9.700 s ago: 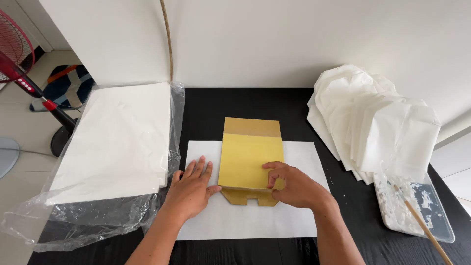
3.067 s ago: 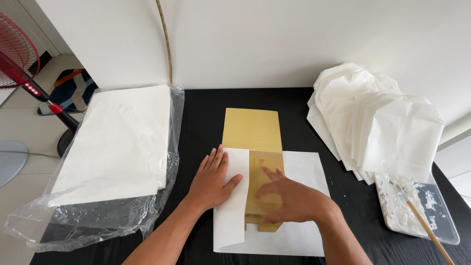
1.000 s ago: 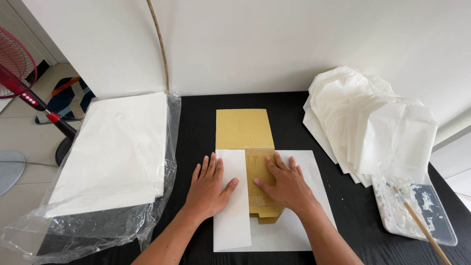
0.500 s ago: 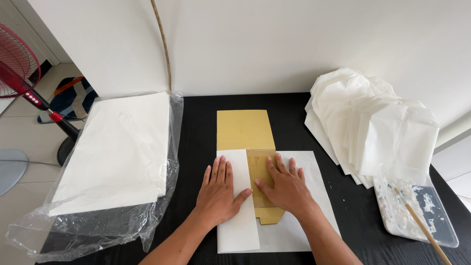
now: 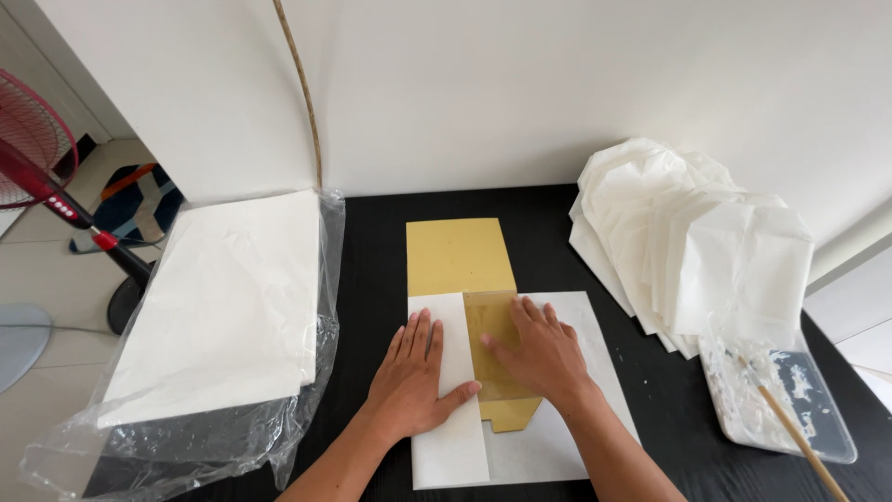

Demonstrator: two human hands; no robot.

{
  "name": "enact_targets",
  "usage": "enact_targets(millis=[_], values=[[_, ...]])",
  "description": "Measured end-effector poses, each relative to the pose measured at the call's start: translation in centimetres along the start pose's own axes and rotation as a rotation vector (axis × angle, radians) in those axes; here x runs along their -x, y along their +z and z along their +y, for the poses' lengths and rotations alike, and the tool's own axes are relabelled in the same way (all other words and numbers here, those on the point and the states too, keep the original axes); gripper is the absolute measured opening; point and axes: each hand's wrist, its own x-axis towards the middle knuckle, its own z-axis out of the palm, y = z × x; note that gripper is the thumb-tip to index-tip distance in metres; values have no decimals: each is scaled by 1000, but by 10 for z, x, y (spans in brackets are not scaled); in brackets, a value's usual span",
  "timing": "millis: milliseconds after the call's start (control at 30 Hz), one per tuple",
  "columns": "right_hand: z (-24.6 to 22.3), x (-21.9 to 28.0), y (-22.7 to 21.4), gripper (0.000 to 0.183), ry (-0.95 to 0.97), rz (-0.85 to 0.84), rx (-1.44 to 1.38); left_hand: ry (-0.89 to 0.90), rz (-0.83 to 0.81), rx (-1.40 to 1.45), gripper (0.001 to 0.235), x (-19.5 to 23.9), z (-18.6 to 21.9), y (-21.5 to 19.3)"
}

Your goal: A person is seen folding white paper around a yellow cardboard template and applying glue with a brush to create a paper bag.

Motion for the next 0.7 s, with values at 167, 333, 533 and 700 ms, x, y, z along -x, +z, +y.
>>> enact_targets(millis=[167,333,533,700], values=[[-19,-33,-49,82,278,-15,-349,-29,-48,0,107,1,5,-8],[-32,-82,-58,91,374,-102,-415,-47,-39,8,106,3,3,-6],[-4,-125,-19,45,389,15,-455,-53,-29,46,107,3,4,-8],[10,-129,-10,34,429,85,-613,-29,4,26,103,1,1,-1]])
